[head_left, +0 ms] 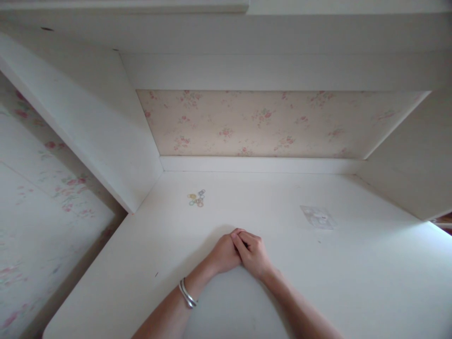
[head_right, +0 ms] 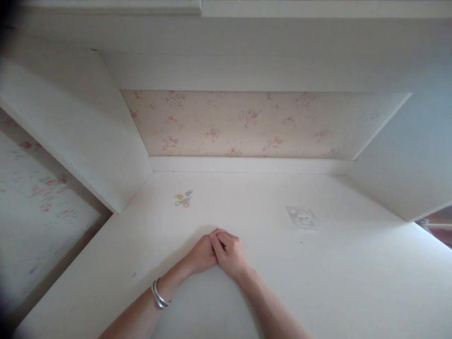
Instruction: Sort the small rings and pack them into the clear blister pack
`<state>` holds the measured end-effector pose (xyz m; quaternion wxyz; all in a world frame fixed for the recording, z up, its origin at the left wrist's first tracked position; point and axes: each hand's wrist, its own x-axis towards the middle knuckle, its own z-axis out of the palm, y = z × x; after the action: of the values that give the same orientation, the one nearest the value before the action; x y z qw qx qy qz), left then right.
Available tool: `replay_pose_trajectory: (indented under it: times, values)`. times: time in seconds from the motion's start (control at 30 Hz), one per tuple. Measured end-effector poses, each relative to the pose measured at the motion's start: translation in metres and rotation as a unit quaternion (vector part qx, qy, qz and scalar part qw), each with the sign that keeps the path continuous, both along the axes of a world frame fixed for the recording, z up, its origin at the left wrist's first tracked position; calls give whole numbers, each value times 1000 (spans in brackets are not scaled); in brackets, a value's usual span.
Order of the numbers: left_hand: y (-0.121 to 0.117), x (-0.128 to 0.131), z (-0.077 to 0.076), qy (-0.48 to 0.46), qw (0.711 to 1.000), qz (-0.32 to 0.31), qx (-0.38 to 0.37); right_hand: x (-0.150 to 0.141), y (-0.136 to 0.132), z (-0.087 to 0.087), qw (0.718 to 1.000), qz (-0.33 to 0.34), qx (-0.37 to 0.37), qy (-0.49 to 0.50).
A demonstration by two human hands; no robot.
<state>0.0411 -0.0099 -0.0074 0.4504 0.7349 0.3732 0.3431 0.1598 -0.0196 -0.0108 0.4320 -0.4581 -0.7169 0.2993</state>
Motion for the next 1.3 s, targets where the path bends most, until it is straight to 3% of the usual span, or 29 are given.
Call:
replay_pose_trajectory:
  times: [0.43, 1.3]
  values:
    - [2, 0, -10, 24, 1000, 5, 16, 0, 0, 0, 1000, 5, -5, -9]
    - [2, -1, -9, 25, 999, -2, 29, 1, -1, 2, 1000, 15, -11, -19]
